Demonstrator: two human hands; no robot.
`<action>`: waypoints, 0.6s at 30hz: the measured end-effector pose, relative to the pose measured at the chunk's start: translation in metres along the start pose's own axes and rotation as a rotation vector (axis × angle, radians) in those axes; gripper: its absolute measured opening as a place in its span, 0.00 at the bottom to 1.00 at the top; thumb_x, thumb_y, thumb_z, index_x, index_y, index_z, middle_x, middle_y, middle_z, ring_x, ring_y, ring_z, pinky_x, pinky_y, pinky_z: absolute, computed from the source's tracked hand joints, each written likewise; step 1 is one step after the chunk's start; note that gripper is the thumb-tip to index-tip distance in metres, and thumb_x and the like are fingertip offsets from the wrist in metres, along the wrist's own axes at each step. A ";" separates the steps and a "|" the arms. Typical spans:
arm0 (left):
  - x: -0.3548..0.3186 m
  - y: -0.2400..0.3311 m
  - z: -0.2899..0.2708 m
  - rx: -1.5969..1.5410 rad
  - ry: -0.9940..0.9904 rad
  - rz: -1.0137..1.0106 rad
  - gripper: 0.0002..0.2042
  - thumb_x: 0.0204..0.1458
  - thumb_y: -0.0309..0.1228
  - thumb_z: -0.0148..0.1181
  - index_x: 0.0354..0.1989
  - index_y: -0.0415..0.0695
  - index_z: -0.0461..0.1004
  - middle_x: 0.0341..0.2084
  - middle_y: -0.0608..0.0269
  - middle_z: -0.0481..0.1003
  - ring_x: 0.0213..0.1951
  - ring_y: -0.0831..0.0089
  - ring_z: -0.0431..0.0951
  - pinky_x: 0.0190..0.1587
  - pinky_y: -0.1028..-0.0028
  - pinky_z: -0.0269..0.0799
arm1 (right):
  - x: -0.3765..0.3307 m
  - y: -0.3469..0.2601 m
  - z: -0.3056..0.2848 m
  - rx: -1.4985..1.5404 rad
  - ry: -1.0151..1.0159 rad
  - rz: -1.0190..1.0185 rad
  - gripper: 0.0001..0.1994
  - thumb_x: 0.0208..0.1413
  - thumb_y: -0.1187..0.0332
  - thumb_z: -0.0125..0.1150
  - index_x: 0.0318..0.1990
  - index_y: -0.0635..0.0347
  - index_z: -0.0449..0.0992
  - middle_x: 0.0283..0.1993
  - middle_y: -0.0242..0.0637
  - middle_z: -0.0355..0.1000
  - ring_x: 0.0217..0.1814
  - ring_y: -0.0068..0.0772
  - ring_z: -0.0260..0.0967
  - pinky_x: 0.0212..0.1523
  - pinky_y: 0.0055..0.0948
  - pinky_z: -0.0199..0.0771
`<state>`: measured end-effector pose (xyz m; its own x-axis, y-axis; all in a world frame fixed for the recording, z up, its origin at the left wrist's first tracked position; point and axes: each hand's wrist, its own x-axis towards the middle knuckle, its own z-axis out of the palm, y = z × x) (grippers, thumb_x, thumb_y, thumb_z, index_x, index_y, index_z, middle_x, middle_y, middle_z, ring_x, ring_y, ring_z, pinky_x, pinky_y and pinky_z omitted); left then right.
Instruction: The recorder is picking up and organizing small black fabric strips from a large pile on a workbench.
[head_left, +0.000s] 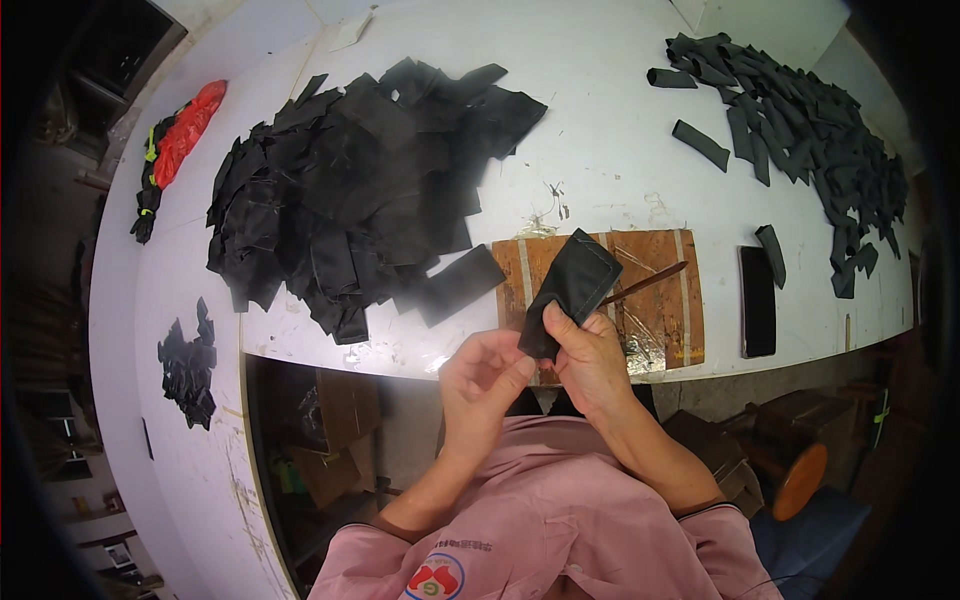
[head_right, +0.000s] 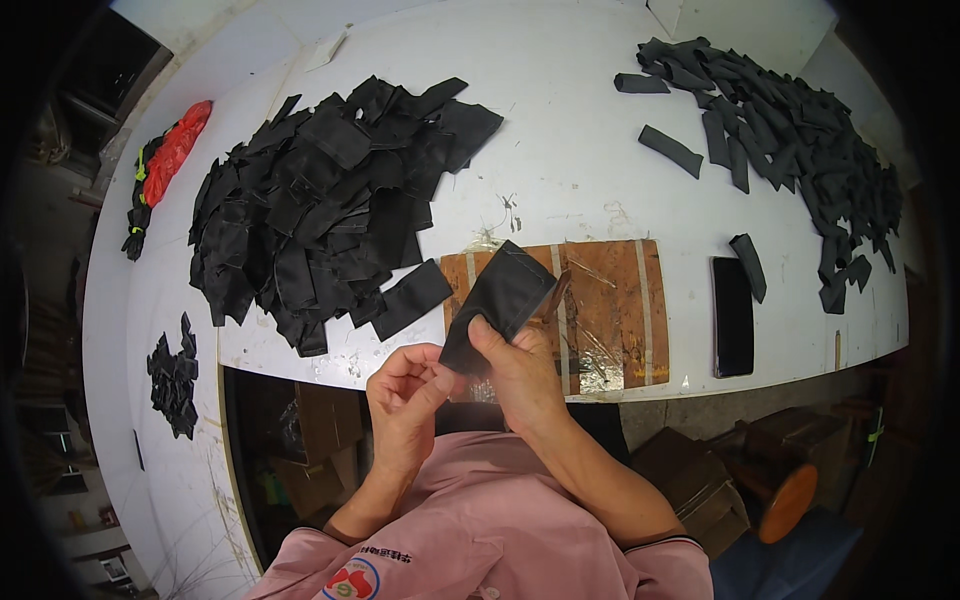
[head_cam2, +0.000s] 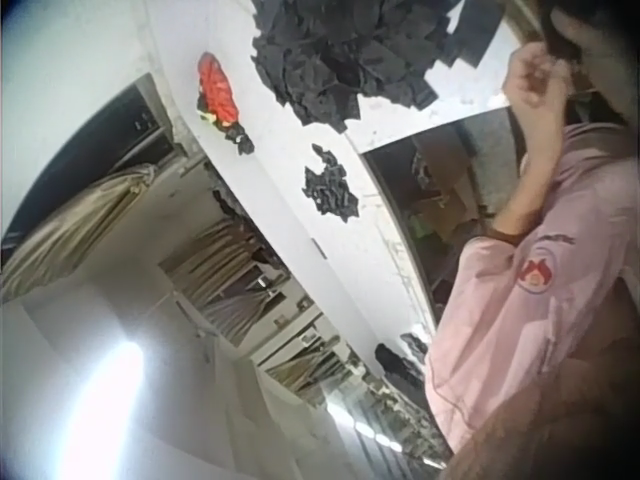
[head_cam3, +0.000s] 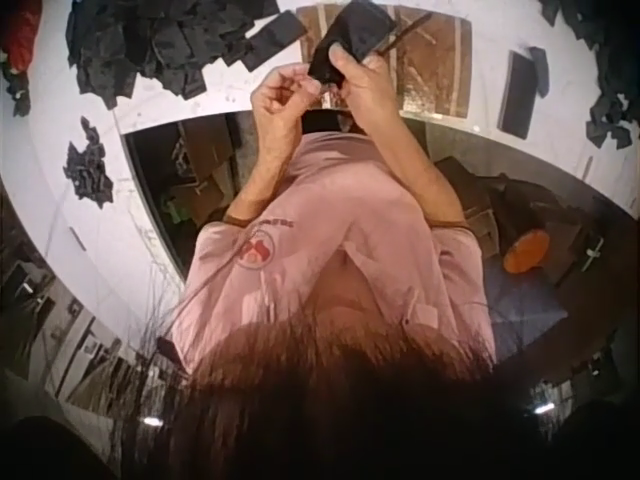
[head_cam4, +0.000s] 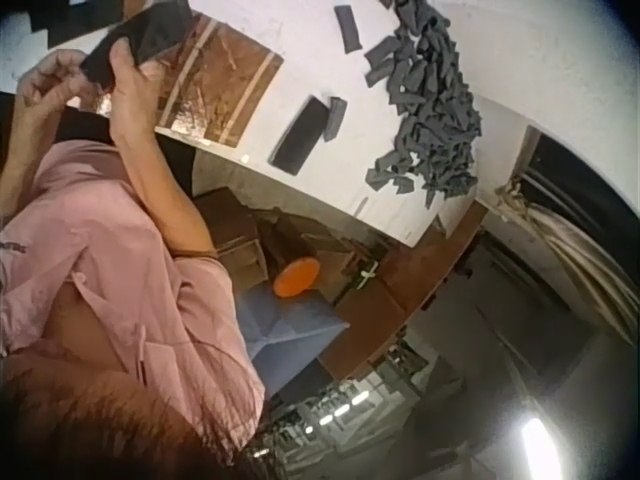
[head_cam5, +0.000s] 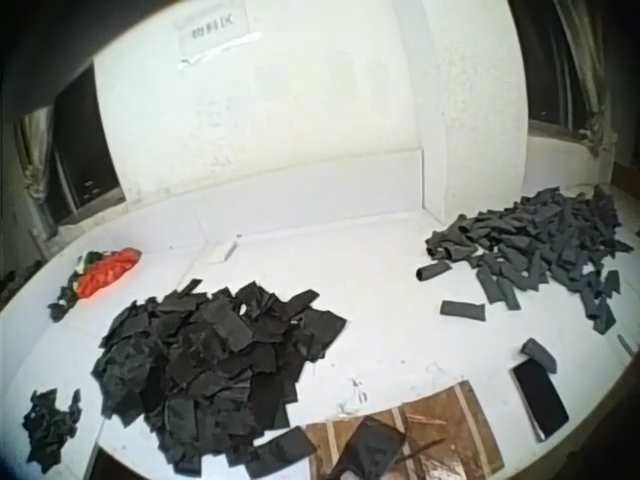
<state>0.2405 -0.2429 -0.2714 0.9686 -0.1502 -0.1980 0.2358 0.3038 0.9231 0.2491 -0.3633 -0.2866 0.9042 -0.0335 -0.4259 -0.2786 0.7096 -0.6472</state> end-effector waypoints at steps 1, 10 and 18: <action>-0.001 0.001 0.002 0.035 0.017 0.016 0.07 0.46 0.20 0.55 0.35 0.35 0.69 0.24 0.66 0.72 0.27 0.82 0.70 0.32 0.83 0.65 | -0.001 0.000 0.001 0.000 -0.001 -0.001 0.06 0.51 0.64 0.55 0.29 0.56 0.71 0.26 0.27 0.69 0.24 0.17 0.63 0.21 0.19 0.59; 0.005 0.000 -0.004 0.073 0.151 0.062 0.04 0.44 0.18 0.54 0.29 0.35 0.71 0.20 0.67 0.71 0.22 0.84 0.69 0.27 0.85 0.65 | -0.007 -0.014 -0.023 -1.203 -0.092 -0.241 0.08 0.45 0.67 0.61 0.28 0.62 0.72 0.26 0.34 0.69 0.21 0.28 0.64 0.21 0.24 0.63; -0.004 -0.004 0.008 0.466 0.015 0.272 0.04 0.43 0.19 0.56 0.29 0.36 0.70 0.18 0.68 0.69 0.19 0.86 0.65 0.21 0.85 0.61 | -0.019 -0.020 -0.005 -1.085 -0.159 -0.739 0.08 0.37 0.76 0.62 0.29 0.64 0.72 0.25 0.38 0.66 0.24 0.33 0.66 0.23 0.26 0.65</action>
<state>0.2356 -0.2507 -0.2716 0.9917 -0.1103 0.0668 -0.0800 -0.1204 0.9895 0.2360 -0.3810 -0.2688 0.9612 -0.0310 0.2741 0.2448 -0.3626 -0.8992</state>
